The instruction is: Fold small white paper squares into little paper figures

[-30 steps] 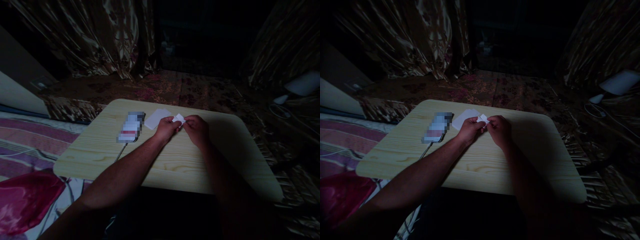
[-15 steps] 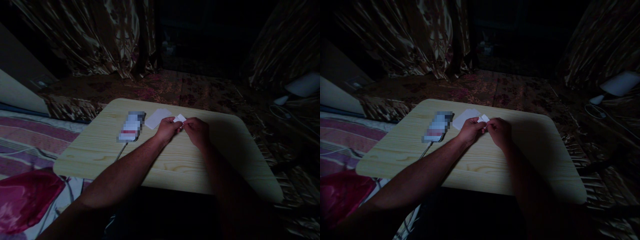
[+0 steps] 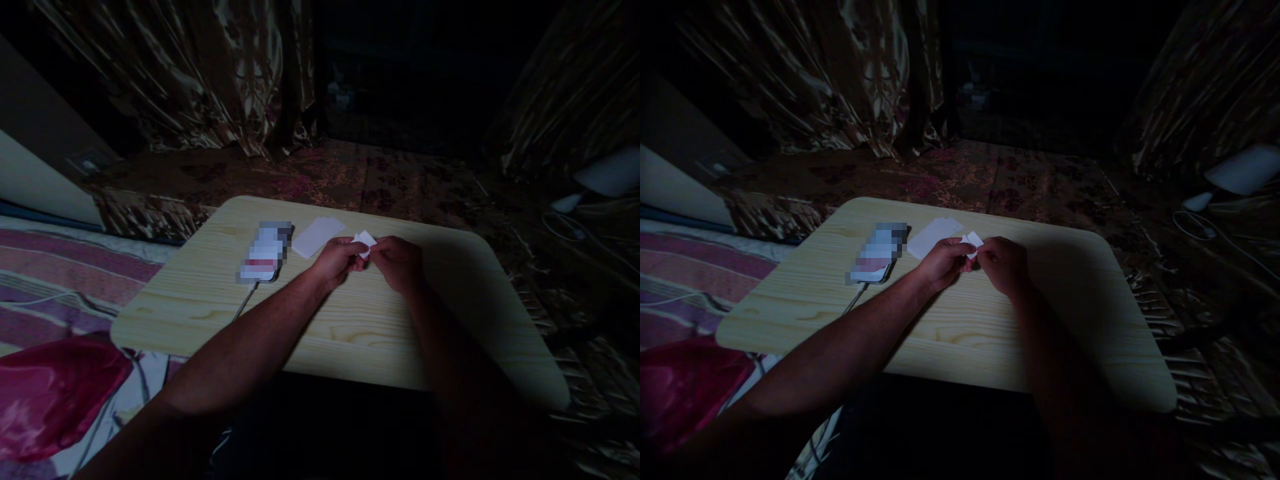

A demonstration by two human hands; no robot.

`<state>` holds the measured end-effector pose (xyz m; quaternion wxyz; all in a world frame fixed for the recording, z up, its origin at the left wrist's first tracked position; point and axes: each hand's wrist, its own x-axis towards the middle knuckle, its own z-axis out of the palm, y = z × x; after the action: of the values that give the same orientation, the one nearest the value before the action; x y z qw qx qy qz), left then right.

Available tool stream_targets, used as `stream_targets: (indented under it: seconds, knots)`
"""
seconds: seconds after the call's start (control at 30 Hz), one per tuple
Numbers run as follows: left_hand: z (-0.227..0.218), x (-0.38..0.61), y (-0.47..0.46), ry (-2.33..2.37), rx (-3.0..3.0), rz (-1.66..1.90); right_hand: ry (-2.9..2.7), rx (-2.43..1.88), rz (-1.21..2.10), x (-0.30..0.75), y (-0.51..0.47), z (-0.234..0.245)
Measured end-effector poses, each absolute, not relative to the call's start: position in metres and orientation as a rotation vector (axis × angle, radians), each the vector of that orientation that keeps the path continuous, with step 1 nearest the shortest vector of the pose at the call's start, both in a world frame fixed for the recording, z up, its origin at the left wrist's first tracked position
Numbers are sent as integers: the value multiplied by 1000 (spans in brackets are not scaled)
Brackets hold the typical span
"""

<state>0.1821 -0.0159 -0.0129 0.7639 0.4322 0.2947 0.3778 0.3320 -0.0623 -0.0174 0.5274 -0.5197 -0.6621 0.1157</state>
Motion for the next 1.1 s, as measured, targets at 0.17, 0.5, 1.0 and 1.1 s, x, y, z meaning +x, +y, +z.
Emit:
stream_targets:
  seconds: [0.17, 0.5, 1.0, 1.1]
  knots:
    - [-9, 180, -16, 694, 931, 790, -1586, -1218, 320, 332, -62, -19]
    - [-11, 183, -12, 717, 890, 861, -1305, -1272, 715, 325, -68, -2]
    - [-18, 187, -15, 723, 1096, 1034, -1229, -1402, 894, 325, -66, 3]
    - [-19, 188, -16, 723, 1104, 1043, -1239, -1385, 877, 326, -66, 3]
